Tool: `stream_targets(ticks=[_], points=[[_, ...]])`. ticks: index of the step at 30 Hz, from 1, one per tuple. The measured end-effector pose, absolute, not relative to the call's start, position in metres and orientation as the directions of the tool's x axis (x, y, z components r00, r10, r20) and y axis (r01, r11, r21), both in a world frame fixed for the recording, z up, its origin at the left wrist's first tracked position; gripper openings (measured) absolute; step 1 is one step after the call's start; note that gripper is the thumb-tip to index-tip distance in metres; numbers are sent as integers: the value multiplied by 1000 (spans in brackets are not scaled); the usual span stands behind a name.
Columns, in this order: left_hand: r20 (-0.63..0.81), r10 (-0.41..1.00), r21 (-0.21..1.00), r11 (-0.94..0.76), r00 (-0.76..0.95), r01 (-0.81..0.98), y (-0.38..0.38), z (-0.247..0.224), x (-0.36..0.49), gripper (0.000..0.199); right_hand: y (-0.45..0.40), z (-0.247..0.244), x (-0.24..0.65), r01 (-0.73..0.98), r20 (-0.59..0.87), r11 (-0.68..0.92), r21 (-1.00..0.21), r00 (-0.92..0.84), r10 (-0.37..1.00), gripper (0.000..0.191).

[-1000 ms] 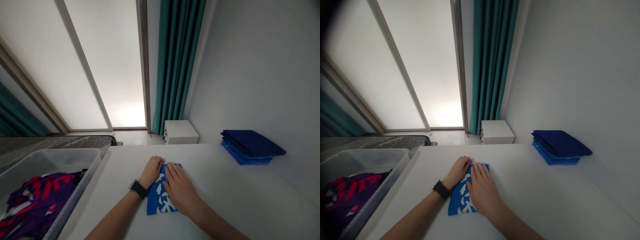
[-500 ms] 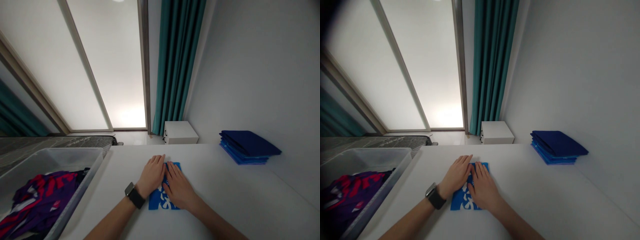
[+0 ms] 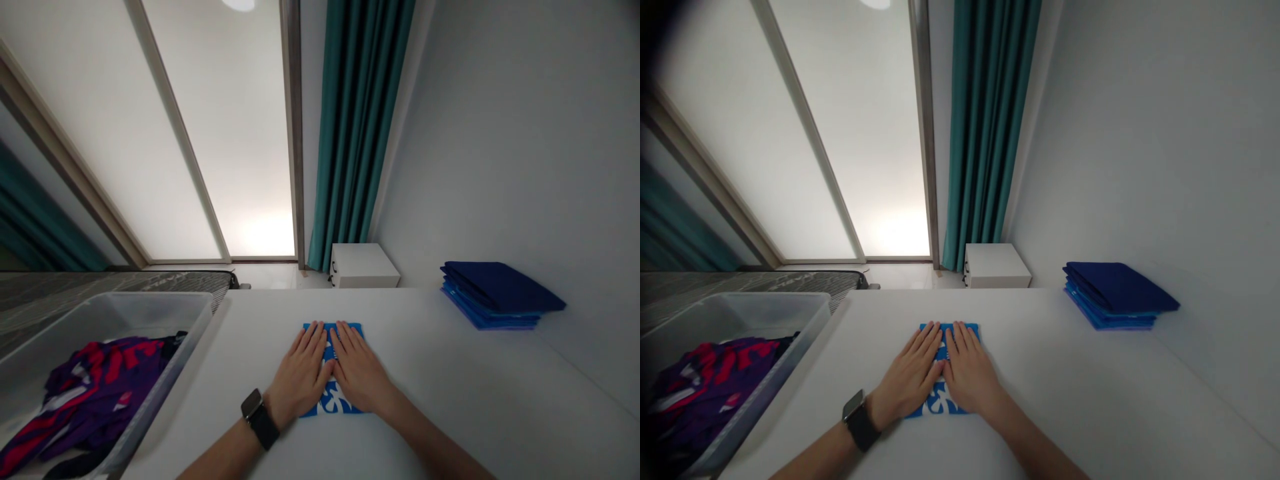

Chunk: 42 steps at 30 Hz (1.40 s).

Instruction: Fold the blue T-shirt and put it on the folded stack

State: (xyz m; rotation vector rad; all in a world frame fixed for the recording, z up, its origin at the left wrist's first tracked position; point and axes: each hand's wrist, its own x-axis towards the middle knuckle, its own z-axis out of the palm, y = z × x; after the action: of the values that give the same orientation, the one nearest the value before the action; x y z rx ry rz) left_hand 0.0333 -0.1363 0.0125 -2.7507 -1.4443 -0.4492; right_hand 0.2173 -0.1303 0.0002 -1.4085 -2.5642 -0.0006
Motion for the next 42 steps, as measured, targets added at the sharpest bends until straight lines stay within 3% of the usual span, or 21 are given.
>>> stream_targets(ticks=[12, 24, 30, 36, 42], points=[[281, 813, 91, -552, 510, 829, -138, 10, 35, 54, -129, 0, 219, 834, 200, 527, -165, -495, 846, 56], [296, 824, 111, -532, 483, 840, -141, 13, 36, 56, -125, 1, 227, 894, 109, 376, -242, -360, 926, 62], [284, 836, 236, -535, 469, 811, -127, 13, 28, 46, -122, -3, 229, 859, 76, 362, -362, -360, 930, 62], [266, 856, 404, -516, 443, 756, -108, 16, 14, 36, -114, 5, 248, 750, 89, 317, -580, -329, 940, 58], [230, 864, 453, -502, 447, 737, -102, 24, 13, 33, -111, 23, 270, 739, 97, 245, -627, -239, 966, 54]])
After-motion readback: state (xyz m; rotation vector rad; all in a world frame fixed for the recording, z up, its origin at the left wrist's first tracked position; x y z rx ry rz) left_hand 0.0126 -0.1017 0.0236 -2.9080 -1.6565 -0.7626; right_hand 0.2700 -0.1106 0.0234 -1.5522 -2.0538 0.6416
